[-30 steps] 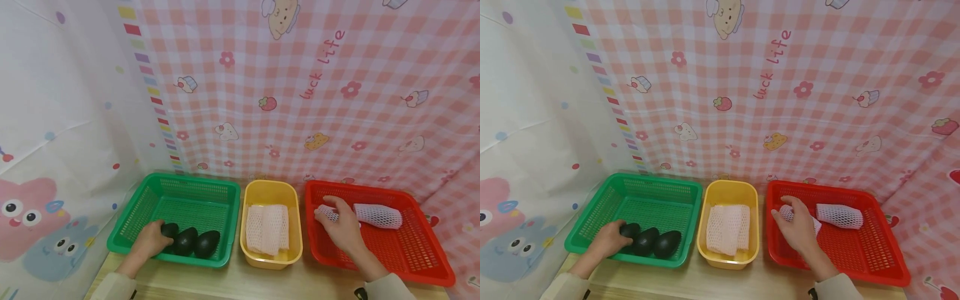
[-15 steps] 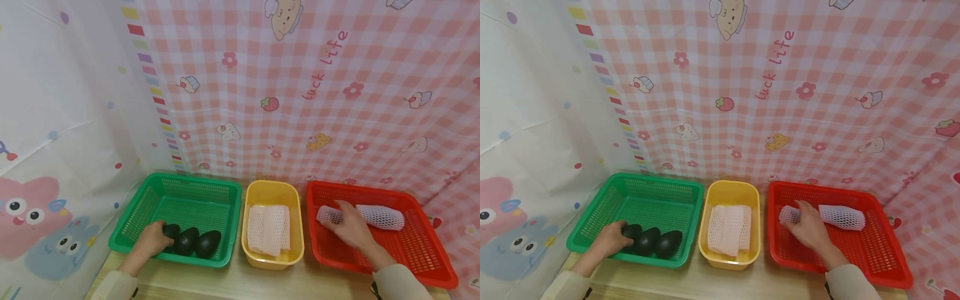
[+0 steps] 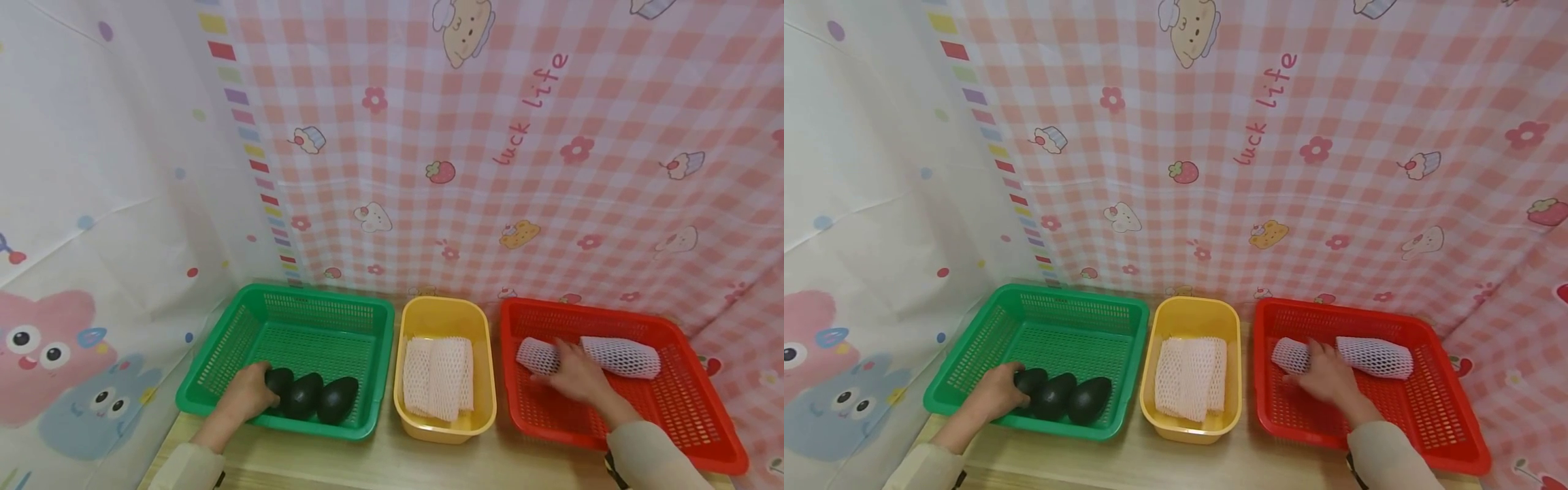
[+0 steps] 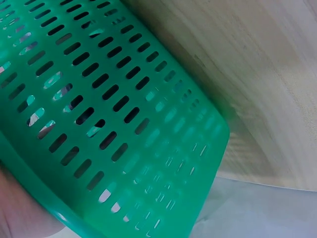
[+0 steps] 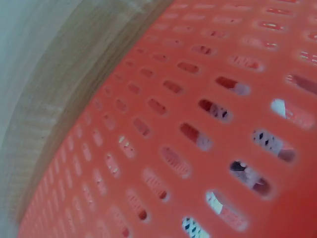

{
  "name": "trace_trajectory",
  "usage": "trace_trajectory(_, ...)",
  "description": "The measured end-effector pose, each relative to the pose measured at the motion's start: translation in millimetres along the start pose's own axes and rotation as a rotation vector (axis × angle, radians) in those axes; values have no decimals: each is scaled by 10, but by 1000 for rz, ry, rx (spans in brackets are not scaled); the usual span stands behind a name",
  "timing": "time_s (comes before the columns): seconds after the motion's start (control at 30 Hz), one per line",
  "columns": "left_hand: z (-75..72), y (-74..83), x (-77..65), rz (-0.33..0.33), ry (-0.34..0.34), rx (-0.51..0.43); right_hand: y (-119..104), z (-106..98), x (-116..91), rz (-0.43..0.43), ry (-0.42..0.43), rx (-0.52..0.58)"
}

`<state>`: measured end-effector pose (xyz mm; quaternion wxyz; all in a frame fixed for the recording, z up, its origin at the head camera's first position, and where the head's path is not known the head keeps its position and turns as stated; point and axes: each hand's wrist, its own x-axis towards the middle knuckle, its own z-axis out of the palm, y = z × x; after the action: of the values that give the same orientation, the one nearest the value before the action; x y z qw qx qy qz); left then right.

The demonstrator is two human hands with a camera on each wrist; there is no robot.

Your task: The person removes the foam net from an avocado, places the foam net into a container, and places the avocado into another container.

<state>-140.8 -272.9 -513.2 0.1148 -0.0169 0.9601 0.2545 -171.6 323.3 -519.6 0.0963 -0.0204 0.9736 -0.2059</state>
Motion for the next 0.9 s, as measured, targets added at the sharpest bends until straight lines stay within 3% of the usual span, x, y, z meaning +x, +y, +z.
trace_trajectory(0.27, -13, 5, -15, 11, 5, 4, 109, 16, 30, 3, -31, 51)
trace_trajectory(0.5, -16, -4, -30, 14, 27, 2, 121, -10, 10, 86, -102, 109)
trace_trajectory(0.9, -91, 8, -70, 8, 81, -36, 59, -108, -13, 169, -58, 81)
